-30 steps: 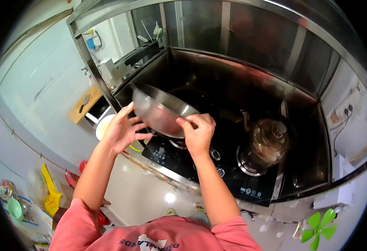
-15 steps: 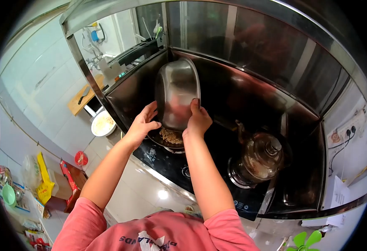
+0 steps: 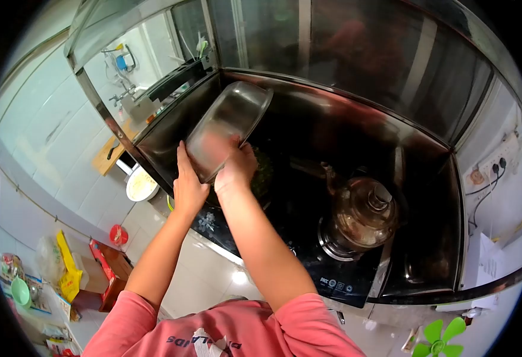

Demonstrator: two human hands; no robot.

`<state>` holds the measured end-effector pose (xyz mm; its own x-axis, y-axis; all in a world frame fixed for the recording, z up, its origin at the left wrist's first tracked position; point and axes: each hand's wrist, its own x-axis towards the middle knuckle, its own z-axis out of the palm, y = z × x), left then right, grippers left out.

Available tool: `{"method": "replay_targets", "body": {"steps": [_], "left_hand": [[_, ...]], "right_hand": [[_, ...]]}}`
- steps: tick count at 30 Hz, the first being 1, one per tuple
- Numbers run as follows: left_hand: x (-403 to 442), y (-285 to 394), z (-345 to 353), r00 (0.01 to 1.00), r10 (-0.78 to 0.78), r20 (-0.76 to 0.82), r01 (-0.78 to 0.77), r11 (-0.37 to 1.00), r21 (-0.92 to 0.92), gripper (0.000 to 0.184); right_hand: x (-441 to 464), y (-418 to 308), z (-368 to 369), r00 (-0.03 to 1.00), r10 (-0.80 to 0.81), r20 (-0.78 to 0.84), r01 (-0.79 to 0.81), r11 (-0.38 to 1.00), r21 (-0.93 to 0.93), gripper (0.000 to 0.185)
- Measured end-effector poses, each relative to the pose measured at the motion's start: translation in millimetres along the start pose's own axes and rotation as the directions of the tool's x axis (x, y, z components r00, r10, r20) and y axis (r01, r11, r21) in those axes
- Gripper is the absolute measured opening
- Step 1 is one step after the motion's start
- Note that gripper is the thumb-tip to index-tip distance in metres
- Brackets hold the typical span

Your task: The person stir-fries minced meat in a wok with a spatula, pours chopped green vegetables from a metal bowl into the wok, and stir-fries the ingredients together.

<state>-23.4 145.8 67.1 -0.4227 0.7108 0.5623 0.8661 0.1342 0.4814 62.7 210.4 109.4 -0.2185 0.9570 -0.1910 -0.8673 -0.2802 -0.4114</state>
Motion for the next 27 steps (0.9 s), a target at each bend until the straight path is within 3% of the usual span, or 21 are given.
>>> {"method": "replay_targets", "body": {"steps": [1,3,6,7,9,10,11,12,13,14,18,20,21,22,23,27], "left_hand": [[0.5,-5.0,1.7,0.996,-0.091,0.017,0.091,0.996,0.007,0.1],[1.4,-12.4,5.4,0.995,-0.092,-0.041,0.094,0.995,0.041,0.1],[4.0,-22.2,4.7,0.982,-0.15,-0.116,0.145,0.988,-0.054,0.095],[3.8,-23.3,4.9,0.98,-0.154,-0.122,0.149,0.987,-0.052,0.095],[0.0,-28.5,10.1,0.975,-0.115,-0.189,0.106,0.993,-0.06,0.092],[-0.3,-36.8,17.6,0.966,-0.106,-0.235,0.1,0.994,-0.035,0.086],[0.1,-34.8,14.5,0.964,-0.107,-0.242,0.101,0.994,-0.035,0.086],[1.2,-30.2,9.2,0.943,-0.306,-0.131,0.252,0.912,-0.324,0.083],[4.9,-28.1,5.9,0.891,-0.453,0.03,0.39,0.728,-0.565,0.081],[8.5,-37.1,9.8,0.898,-0.439,0.005,0.357,0.723,-0.592,0.077],[15.7,-50.6,2.3,0.897,-0.431,0.099,0.372,0.614,-0.696,0.077],[12.5,-60.6,3.8,0.893,-0.427,0.138,0.385,0.569,-0.727,0.076],[11.7,-66.1,5.9,0.89,-0.413,0.193,0.404,0.517,-0.755,0.076],[11.2,-71.8,7.7,0.897,-0.379,0.228,0.403,0.487,-0.775,0.073],[11.4,-71.9,6.3,0.896,-0.386,0.22,0.401,0.488,-0.775,0.073],[18.0,-68.8,4.0,0.888,-0.353,0.294,0.429,0.408,-0.806,0.069]], "right_hand": [[-0.4,-3.9,1.4,0.998,0.004,0.059,-0.003,1.0,-0.023,0.02],[3.3,-3.9,3.4,0.993,0.041,0.109,-0.041,0.999,0.0,0.018],[7.9,-9.9,3.4,0.919,0.226,0.323,-0.082,0.912,-0.402,0.025],[12.9,-17.0,2.2,0.916,0.231,0.327,-0.085,0.911,-0.405,0.025],[28.8,-33.7,-4.3,0.634,0.423,0.647,-0.039,0.853,-0.52,0.034],[38.5,-40.8,-8.6,0.578,0.454,0.679,0.021,0.823,-0.568,0.041],[47.6,-46.3,-12.2,0.572,0.456,0.682,0.024,0.822,-0.569,0.041],[57.5,-50.4,-15.5,0.643,0.359,0.676,0.244,0.741,-0.626,0.041],[68.1,-52.5,-16.5,0.686,0.245,0.685,0.443,0.606,-0.661,0.041],[82.1,-49.3,-18.5,0.74,0.222,0.635,0.46,0.522,-0.718,0.037],[129.3,-19.9,-2.4,0.739,0.063,0.67,0.598,0.397,-0.697,0.036],[145.9,-3.6,17.7,0.8,0.03,0.6,0.58,0.216,-0.785,0.029],[161.8,11.0,26.5,0.793,0.036,0.607,0.587,0.221,-0.779,0.029],[176.3,29.1,36.5,0.746,-0.156,0.648,0.613,0.541,-0.576,0.028],[184.8,44.3,43.9,0.718,-0.348,0.603,0.593,0.76,-0.267,0.026],[154.6,65.1,84.4,0.761,-0.269,0.59,0.461,0.864,-0.201,0.023]]}}
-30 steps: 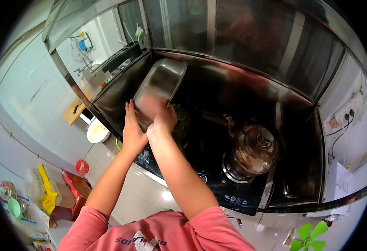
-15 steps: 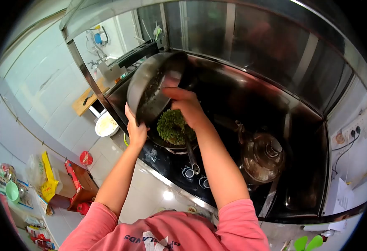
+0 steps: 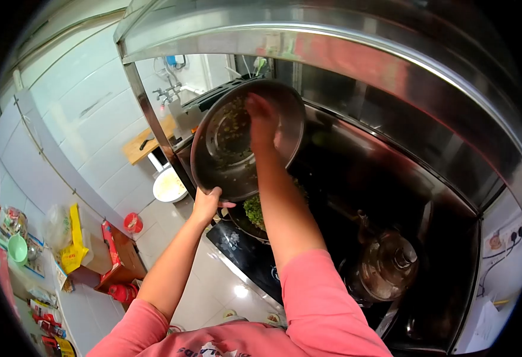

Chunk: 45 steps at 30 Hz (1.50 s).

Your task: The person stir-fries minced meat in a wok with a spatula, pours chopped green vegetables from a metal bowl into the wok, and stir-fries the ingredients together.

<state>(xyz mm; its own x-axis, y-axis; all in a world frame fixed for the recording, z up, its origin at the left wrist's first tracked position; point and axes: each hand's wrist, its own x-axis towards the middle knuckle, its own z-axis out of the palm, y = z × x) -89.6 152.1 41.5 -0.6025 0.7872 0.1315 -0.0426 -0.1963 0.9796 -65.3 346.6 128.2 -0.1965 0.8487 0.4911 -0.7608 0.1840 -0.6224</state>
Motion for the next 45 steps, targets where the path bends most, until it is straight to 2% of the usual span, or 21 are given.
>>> {"method": "replay_targets", "body": {"steps": [3,6,8,9,11,12,14,18,20,21,23,24,28,32,35,37,38,40,41,43,45], "left_hand": [[2.3,3.3,5.9,0.999,-0.006,-0.032,0.006,1.0,-0.008,0.05],[1.0,9.5,12.0,0.998,-0.043,0.048,0.046,0.996,-0.07,0.057],[3.1,14.4,13.4,0.998,-0.061,0.035,0.063,0.995,-0.076,0.056],[4.6,16.0,13.1,0.997,-0.079,0.021,0.08,0.993,-0.081,0.055],[6.4,15.7,10.9,0.996,-0.085,0.02,0.087,0.992,-0.095,0.054],[7.3,15.3,9.3,0.995,-0.095,0.021,0.096,0.99,-0.104,0.054],[6.4,9.4,10.2,0.997,-0.071,-0.012,0.069,0.992,-0.108,0.051],[7.2,6.8,11.9,0.996,-0.093,0.009,0.093,0.989,-0.115,0.048],[8.0,8.7,11.8,0.996,-0.086,0.017,0.088,0.988,-0.131,0.047],[9.8,10.0,10.1,0.996,-0.087,0.007,0.087,0.983,-0.159,0.047],[4.3,21.7,11.6,0.997,-0.066,-0.045,0.057,0.982,-0.18,0.047],[4.7,20.4,9.7,0.997,-0.067,-0.045,0.058,0.982,-0.181,0.047],[7.6,10.5,5.0,0.997,-0.064,-0.037,0.057,0.987,-0.153,0.047],[1.3,9.3,8.1,0.996,-0.092,0.017,0.094,0.984,-0.153,0.046],[3.5,2.0,9.3,0.996,-0.087,-0.004,0.084,0.973,-0.216,0.045],[4.3,4.2,6.6,0.996,-0.088,-0.003,0.085,0.97,-0.226,0.045],[4.8,6.3,5.0,0.996,-0.088,-0.005,0.084,0.968,-0.235,0.045],[2.4,12.6,5.6,0.994,-0.108,-0.001,0.104,0.966,-0.237,0.044],[0.6,13.8,6.8,0.995,-0.098,-0.007,0.094,0.971,-0.22,0.044],[-3.3,12.1,7.6,0.995,-0.095,-0.015,0.09,0.976,-0.2,0.044],[-4.7,9.2,9.3,0.995,-0.097,-0.002,0.095,0.976,-0.198,0.045]], "right_hand": [[-18.9,7.2,21.7,0.981,0.107,0.163,-0.099,0.994,-0.056,0.016],[-47.4,23.0,10.5,0.899,0.023,0.438,0.105,0.958,-0.267,0.013],[-60.5,26.3,-6.5,0.596,-0.21,0.775,0.719,0.57,-0.398,0.011],[-62.4,25.1,-14.5,0.591,-0.209,0.779,0.721,0.57,-0.395,0.011],[-59.0,19.0,-27.9,0.765,-0.014,0.644,0.489,0.663,-0.567,0.013],[-50.8,11.4,-23.5,0.757,-0.016,0.653,0.497,0.663,-0.56,0.013],[-31.4,-2.1,-7.5,0.905,-0.183,0.385,0.38,0.753,-0.537,0.023],[-26.9,7.9,25.2,0.915,-0.153,0.372,0.313,0.853,-0.419,0.02],[-42.4,24.2,16.7,0.618,-0.17,0.768,0.7,0.565,-0.438,0.015],[-51.7,32.0,2.6,0.618,-0.165,0.769,0.698,0.564,-0.441,0.015],[-65.8,37.2,-27.9,0.5,0.198,0.843,0.717,0.452,-0.531,0.012],[-62.6,32.6,-34.8,0.5,0.199,0.843,0.717,0.451,-0.532,0.012],[-32.1,-2.7,-26.4,0.754,-0.265,0.6,0.655,0.371,-0.659,0.017],[-7.3,-12.3,-18.1,0.754,-0.451,0.478,0.638,0.329,-0.696,0.022],[-23.3,8.2,-38.9,0.737,-0.28,0.615,0.673,0.389,-0.629,0.024],[-40.7,26.1,-62.4,0.584,0.22,0.781,0.624,0.495,-0.605,0.025],[-42.2,20.9,-61.6,0.586,0.219,0.78,0.624,0.493,-0.606,0.025],[-42.6,0.6,-52.3,0.704,-0.081,0.705,0.673,0.393,-0.627,0.018],[-32.2,-5.7,-46.3,0.704,-0.079,0.706,0.672,0.395,-0.626,0.018],[-3.1,-13.3,-36.2,0.747,-0.468,0.473,0.642,0.321,-0.696,0.011],[-4.3,-12.2,-45.8,0.794,-0.406,0.452,0.564,0.216,-0.797,0.011]]}}
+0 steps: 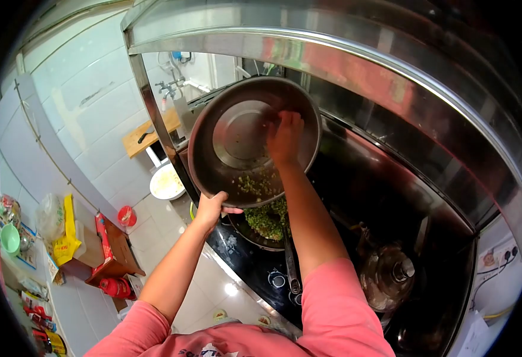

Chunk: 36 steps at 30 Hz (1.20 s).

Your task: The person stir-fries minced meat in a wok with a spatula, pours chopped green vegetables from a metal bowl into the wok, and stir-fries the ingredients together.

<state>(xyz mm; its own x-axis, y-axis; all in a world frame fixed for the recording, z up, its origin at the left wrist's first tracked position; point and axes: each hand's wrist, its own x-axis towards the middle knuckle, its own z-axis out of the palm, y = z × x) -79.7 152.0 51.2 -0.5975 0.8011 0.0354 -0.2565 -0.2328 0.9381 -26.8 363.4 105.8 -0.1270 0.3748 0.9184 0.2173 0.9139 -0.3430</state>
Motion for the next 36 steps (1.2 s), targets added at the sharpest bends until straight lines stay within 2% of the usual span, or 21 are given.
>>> {"method": "replay_targets", "body": {"steps": [1,2,4,5,7,8,10,11,13,15,17,19,21,22,24,28,30,31,33,35,36], "left_hand": [[0.9,-0.8,1.3,1.0,0.0,0.001,0.0,1.0,-0.001,0.045],[2.3,-1.4,2.7,1.0,0.028,0.002,-0.028,1.0,-0.006,0.046],[5.0,-0.3,3.1,0.999,0.054,0.003,-0.054,0.998,-0.011,0.046],[7.3,2.1,2.1,0.999,0.04,-0.007,-0.04,0.999,-0.014,0.046],[9.3,2.9,1.1,0.999,0.026,-0.018,-0.027,0.999,-0.017,0.046],[9.4,1.5,1.0,0.999,0.028,-0.035,-0.028,1.0,-0.014,0.045],[7.0,-2.3,2.5,0.998,0.024,-0.052,-0.024,1.0,-0.01,0.045],[4.2,-3.9,3.9,0.999,0.007,-0.047,-0.008,1.0,-0.01,0.044],[3.5,-5.0,4.7,0.999,-0.01,-0.038,0.009,1.0,-0.009,0.043],[6.5,-8.1,2.8,1.0,0.019,0.007,-0.019,0.999,-0.031,0.043],[10.1,-7.5,-3.0,1.0,0.017,-0.003,-0.017,0.999,-0.039,0.043],[9.9,-4.3,-5.5,1.0,0.018,-0.011,-0.019,0.999,-0.026,0.043],[7.5,-3.5,-3.9,0.999,0.042,-0.007,-0.043,0.999,-0.012,0.043],[5.6,-3.3,-3.3,0.998,0.067,-0.005,-0.067,0.998,0.003,0.043],[3.3,-2.3,-0.2,0.997,0.078,0.0,-0.078,0.997,-0.003,0.043],[11.8,-6.2,0.0,0.992,0.125,0.019,-0.125,0.992,0.01,0.042],[20.1,-15.6,-7.3,0.993,0.111,0.032,-0.112,0.993,0.033,0.042],[24.2,-20.0,-11.4,0.994,0.1,0.042,-0.102,0.993,0.052,0.041],[26.2,-25.3,-17.8,0.994,0.095,0.049,-0.098,0.993,0.071,0.04],[24.4,-28.0,-18.6,0.992,0.115,0.059,-0.118,0.992,0.048,0.039],[22.5,-27.7,-18.0,0.993,0.106,0.053,-0.107,0.994,0.004,0.039]], "right_hand": [[-4.1,1.9,-0.5,0.997,0.061,0.049,-0.053,0.987,-0.153,0.01],[-18.9,5.4,2.1,0.997,0.06,0.05,-0.052,0.987,-0.154,0.01],[-56.4,10.3,9.2,0.933,0.112,0.341,-0.059,0.985,-0.161,0.012],[-59.8,6.3,10.2,0.934,0.112,0.341,-0.059,0.985,-0.162,0.012],[-63.7,-2.7,16.6,0.948,0.075,0.311,-0.182,0.926,0.33,0.011],[-52.0,-15.1,17.0,0.946,0.074,0.314,-0.182,0.926,0.33,0.011],[-16.3,-44.4,13.3,0.989,0.116,0.096,-0.148,0.851,0.504,0.011],[-17.2,-43.5,19.6,0.988,0.118,0.097,-0.15,0.852,0.502,0.011],[-20.7,-41.6,29.5,0.989,-0.067,0.133,0.012,0.926,0.377,0.014],[-45.0,-37.1,25.2,0.972,-0.103,0.21,0.034,0.95,0.31,0.011],[-57.6,-28.7,12.6,0.815,-0.215,0.538,0.053,0.953,0.299,0.006],[-50.6,-17.3,12.2,0.958,-0.091,0.271,0.024,0.97,0.241,0.005],[-20.7,-6.7,8.1,0.999,-0.046,0.008,0.046,0.997,0.066,0.007],[-18.0,-4.5,1.8,0.999,-0.048,0.01,0.047,0.997,0.067,0.007],[-15.5,3.5,-4.5,0.995,0.104,0.004,-0.103,0.99,-0.1,0.012],[-69.0,13.0,5.0,0.976,0.17,0.139,-0.164,0.985,-0.054,0.012],[-77.3,-8.4,0.3,0.907,0.237,0.349,-0.337,0.904,0.262,0.013],[-77.3,-2.6,3.6,0.909,0.234,0.345,-0.333,0.906,0.261,0.013],[-70.7,8.5,10.5,0.897,0.395,0.198,-0.442,0.801,0.404,0.012],[-68.9,10.3,12.8,0.926,0.338,0.169,-0.377,0.86,0.343,0.014],[-76.8,4.6,13.8,0.912,0.319,0.257,-0.394,0.857,0.333,0.016]]}}
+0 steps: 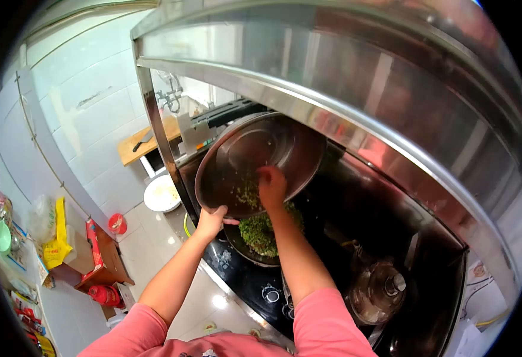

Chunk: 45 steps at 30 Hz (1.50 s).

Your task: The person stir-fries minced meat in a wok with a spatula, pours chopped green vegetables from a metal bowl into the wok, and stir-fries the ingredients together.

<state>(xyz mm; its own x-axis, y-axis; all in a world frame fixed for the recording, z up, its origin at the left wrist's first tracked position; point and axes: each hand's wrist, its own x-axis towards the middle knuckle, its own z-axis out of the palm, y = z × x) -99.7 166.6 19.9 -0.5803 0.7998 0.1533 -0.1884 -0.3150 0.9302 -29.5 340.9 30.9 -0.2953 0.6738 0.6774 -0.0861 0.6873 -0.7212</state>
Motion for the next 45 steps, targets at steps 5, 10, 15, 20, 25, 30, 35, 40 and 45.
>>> {"method": "replay_targets", "body": {"steps": [5,10,15,20,25,30,35,40,45], "left_hand": [[-4.7,7.4,-0.3,0.998,-0.059,-0.027,0.056,0.994,-0.099,0.04],[-7.5,-5.1,2.1,0.999,0.0,-0.049,-0.004,0.996,-0.086,0.041],[-3.7,-1.8,-2.9,1.0,-0.003,-0.022,0.0,0.991,-0.134,0.039],[-10.7,-12.9,-4.9,0.999,-0.023,-0.042,0.016,0.987,-0.163,0.039],[-17.2,-19.7,0.0,1.0,0.002,-0.011,-0.003,0.987,-0.161,0.044],[-20.7,-17.2,4.2,1.0,-0.012,-0.018,0.008,0.986,-0.169,0.04],[-28.9,-20.5,-1.4,0.998,-0.033,-0.048,0.024,0.983,-0.18,0.034],[-36.2,-23.6,-1.7,0.994,-0.082,-0.072,0.07,0.984,-0.162,0.035],[-36.2,-20.4,-1.6,0.995,-0.068,-0.07,0.053,0.977,-0.207,0.037]], "right_hand": [[-23.2,-11.6,1.5,0.919,-0.152,0.364,0.178,0.983,-0.04,0.011],[-1.8,-35.6,4.5,0.969,-0.131,0.211,0.13,0.991,0.018,0.01],[-29.9,-26.1,0.4,0.864,-0.093,0.495,0.135,0.99,-0.049,0.006],[-3.7,-31.8,-29.8,0.935,-0.287,0.208,0.345,0.871,-0.349,0.012],[-23.1,-18.1,-9.4,0.96,-0.239,0.145,0.278,0.867,-0.413,0.014],[-63.2,-13.2,-11.5,0.92,-0.034,0.39,0.128,0.968,-0.217,0.012],[-57.6,-29.3,-44.2,0.957,0.103,0.271,-0.032,0.966,-0.256,0.011],[-78.4,-24.0,-24.0,0.956,-0.084,0.28,0.198,0.891,-0.409,0.025],[-81.2,-36.3,-48.8,0.836,0.159,0.526,0.024,0.946,-0.324,0.008]]}}
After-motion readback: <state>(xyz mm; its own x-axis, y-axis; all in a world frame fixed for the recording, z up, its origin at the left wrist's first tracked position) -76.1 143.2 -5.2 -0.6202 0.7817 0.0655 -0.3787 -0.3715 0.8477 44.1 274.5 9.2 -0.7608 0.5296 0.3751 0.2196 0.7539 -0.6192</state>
